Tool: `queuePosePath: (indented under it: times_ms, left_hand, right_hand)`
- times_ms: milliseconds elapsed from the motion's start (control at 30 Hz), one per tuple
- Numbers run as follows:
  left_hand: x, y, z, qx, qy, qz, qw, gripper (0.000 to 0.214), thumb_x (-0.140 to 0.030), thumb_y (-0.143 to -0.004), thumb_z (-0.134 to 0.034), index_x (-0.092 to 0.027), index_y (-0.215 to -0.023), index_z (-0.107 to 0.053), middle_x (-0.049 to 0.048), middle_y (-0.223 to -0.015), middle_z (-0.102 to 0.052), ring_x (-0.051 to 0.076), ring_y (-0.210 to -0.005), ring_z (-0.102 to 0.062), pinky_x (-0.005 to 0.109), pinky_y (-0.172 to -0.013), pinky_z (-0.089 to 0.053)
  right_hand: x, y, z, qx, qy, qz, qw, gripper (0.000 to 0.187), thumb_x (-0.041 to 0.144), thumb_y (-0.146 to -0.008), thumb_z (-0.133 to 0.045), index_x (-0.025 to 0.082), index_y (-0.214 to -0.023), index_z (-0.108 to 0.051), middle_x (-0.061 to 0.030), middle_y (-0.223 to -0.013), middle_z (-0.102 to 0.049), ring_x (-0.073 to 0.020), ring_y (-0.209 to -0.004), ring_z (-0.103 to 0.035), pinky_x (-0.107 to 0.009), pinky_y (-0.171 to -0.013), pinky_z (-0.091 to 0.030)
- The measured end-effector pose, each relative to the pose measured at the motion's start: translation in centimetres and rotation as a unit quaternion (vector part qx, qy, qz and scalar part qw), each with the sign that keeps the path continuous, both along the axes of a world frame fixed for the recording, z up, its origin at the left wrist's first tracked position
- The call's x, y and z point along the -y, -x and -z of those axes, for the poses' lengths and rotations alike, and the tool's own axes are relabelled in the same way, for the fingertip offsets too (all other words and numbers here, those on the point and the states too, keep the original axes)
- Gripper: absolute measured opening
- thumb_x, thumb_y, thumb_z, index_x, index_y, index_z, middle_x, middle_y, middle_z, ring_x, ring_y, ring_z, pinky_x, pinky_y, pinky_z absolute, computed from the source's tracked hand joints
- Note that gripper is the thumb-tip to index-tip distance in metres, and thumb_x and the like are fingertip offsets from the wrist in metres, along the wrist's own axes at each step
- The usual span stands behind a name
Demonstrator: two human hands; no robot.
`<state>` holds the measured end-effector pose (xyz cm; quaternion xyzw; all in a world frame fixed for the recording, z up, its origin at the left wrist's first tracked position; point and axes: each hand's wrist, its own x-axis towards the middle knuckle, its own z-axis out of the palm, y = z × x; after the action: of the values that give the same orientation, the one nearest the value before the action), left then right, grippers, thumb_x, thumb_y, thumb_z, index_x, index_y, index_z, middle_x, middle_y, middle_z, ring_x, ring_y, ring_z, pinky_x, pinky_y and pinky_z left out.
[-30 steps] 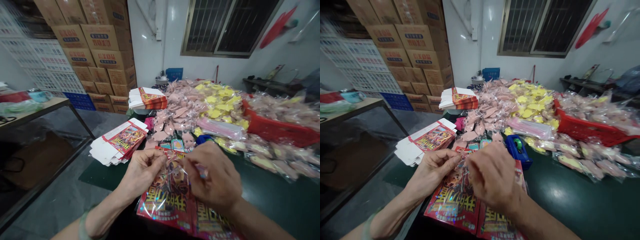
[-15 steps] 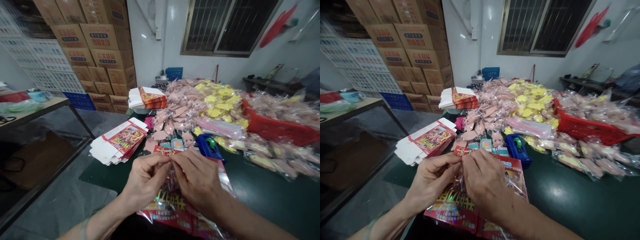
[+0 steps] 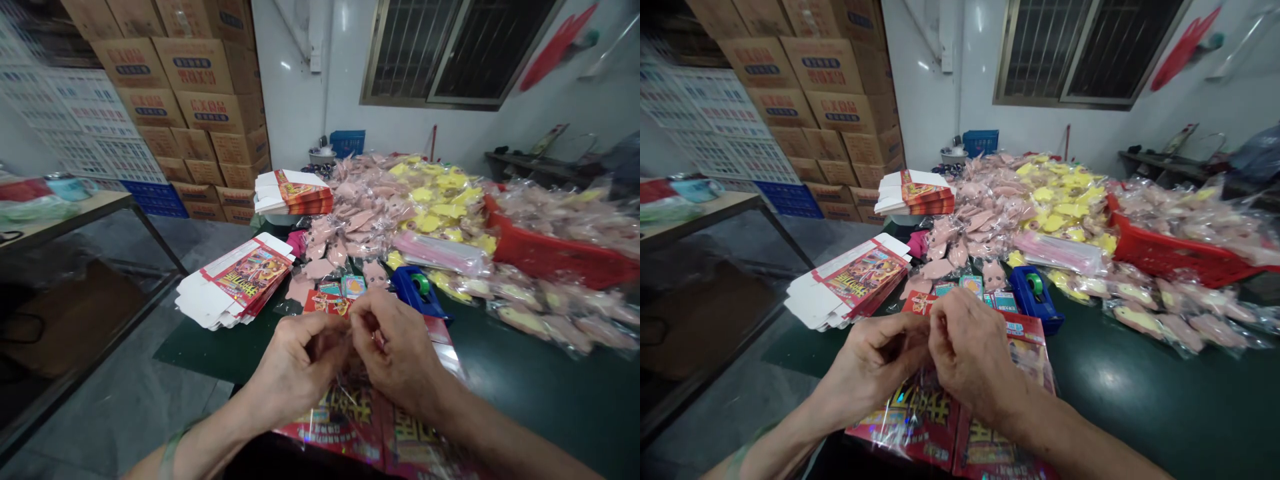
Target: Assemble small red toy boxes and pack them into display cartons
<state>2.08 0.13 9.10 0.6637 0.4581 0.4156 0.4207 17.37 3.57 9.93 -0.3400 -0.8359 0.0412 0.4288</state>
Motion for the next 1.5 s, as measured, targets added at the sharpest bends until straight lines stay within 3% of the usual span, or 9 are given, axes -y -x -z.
queuePosePath:
  times_ms: [167, 333, 500, 633, 767, 967, 1100, 1367, 1500]
  left_hand:
    - [-0.3, 0.1, 0.0, 0.071, 0.072, -0.037, 0.994, 0.023, -0.031, -0.087, -0.045, -0.013, -0.087, -0.060, -0.0054, -0.053, -0.037, 0.006, -0.046, -0.027, 0.020, -0.042, -0.022]
    - [-0.5, 0.1, 0.2, 0.097, 0.062, -0.064, 0.991, 0.029, -0.037, -0.088, -0.046, -0.015, -0.070, -0.052, -0.0067, -0.051, -0.032, 0.005, -0.045, -0.025, 0.019, -0.042, -0.021]
    - [-0.3, -0.1, 0.0, 0.131, 0.067, -0.052, 0.988, 0.024, -0.036, -0.086, -0.050, -0.014, -0.079, -0.056, -0.0060, -0.053, -0.037, 0.005, -0.045, -0.026, 0.018, -0.042, -0.021]
    - [-0.2, -0.2, 0.1, 0.114, 0.050, -0.037, 0.992, 0.022, -0.031, -0.087, -0.049, -0.012, -0.088, -0.060, -0.0047, -0.056, -0.038, 0.006, -0.049, -0.028, 0.019, -0.045, -0.025]
    - [0.1, -0.1, 0.3, 0.069, 0.014, -0.010, 0.997, 0.020, -0.027, -0.089, -0.044, -0.014, -0.081, -0.056, -0.0043, -0.060, -0.037, 0.007, -0.053, -0.029, 0.020, -0.048, -0.027]
    - [0.3, -0.2, 0.6, -0.053, -0.078, -0.021, 0.995, 0.024, -0.015, -0.086, -0.042, -0.016, -0.063, -0.040, -0.0063, -0.057, -0.029, 0.006, -0.052, -0.024, 0.020, -0.047, -0.022]
    - [0.3, -0.1, 0.7, -0.092, -0.127, -0.014, 0.988, 0.022, -0.008, -0.083, -0.041, -0.015, -0.063, -0.042, -0.0067, -0.056, -0.031, 0.005, -0.051, -0.026, 0.020, -0.048, -0.023]
    - [0.3, 0.3, 0.8, -0.041, -0.044, -0.010, 0.998, 0.021, -0.016, -0.088, -0.039, -0.015, -0.085, -0.060, -0.0042, -0.061, -0.046, 0.006, -0.052, -0.035, 0.019, -0.048, -0.030]
    - [0.2, 0.3, 0.9, -0.017, -0.015, -0.022, 1.000, 0.023, -0.018, -0.088, -0.039, -0.015, -0.096, -0.060, -0.0041, -0.061, -0.046, 0.007, -0.051, -0.034, 0.019, -0.046, -0.029]
  right_hand:
    - [0.4, -0.4, -0.3, -0.061, -0.048, 0.005, 0.997, 0.011, 0.005, -0.082, -0.046, 0.014, -0.079, -0.052, -0.0011, -0.067, -0.051, -0.0106, -0.062, -0.045, -0.025, -0.057, -0.038]
    - [0.5, -0.2, -0.3, -0.023, -0.080, 0.009, 0.996, 0.012, 0.008, -0.081, -0.053, 0.009, -0.093, -0.055, -0.0089, -0.080, -0.058, -0.0176, -0.078, -0.052, -0.033, -0.070, -0.044]
    - [0.6, 0.1, -0.4, -0.021, -0.124, -0.004, 0.992, 0.006, 0.006, -0.080, -0.056, 0.012, -0.082, -0.057, -0.0067, -0.074, -0.058, -0.0164, -0.072, -0.051, -0.033, -0.066, -0.044]
    - [0.6, 0.3, 0.1, 0.013, -0.109, -0.001, 0.994, 0.007, 0.009, -0.084, -0.054, 0.011, -0.087, -0.060, -0.0069, -0.076, -0.060, -0.0175, -0.073, -0.053, -0.034, -0.066, -0.045]
    - [0.4, 0.4, 0.7, 0.035, -0.123, -0.015, 0.992, 0.012, 0.006, -0.084, -0.052, 0.009, -0.093, -0.061, -0.0076, -0.079, -0.062, -0.0174, -0.075, -0.054, -0.033, -0.069, -0.046]
    - [0.5, 0.4, 0.5, 0.093, -0.123, -0.007, 0.988, 0.016, 0.007, -0.086, -0.046, 0.012, -0.078, -0.058, -0.0056, -0.069, -0.057, -0.0172, -0.067, -0.050, -0.031, -0.062, -0.043]
    - [0.5, 0.6, 0.4, 0.127, -0.130, -0.004, 0.983, 0.023, 0.008, -0.087, -0.039, 0.014, -0.070, -0.053, -0.0053, -0.065, -0.053, -0.0174, -0.064, -0.047, -0.031, -0.058, -0.040]
    - [-0.4, 0.6, 0.5, 0.049, -0.061, 0.017, 0.997, 0.018, 0.008, -0.084, -0.038, 0.016, -0.071, -0.046, -0.0036, -0.066, -0.051, -0.0138, -0.059, -0.044, -0.027, -0.053, -0.037]
    - [-0.2, 0.3, 0.2, 0.011, -0.031, -0.011, 0.999, 0.015, 0.010, -0.086, -0.042, 0.015, -0.075, -0.051, -0.0042, -0.069, -0.054, -0.0142, -0.065, -0.048, -0.028, -0.057, -0.040]
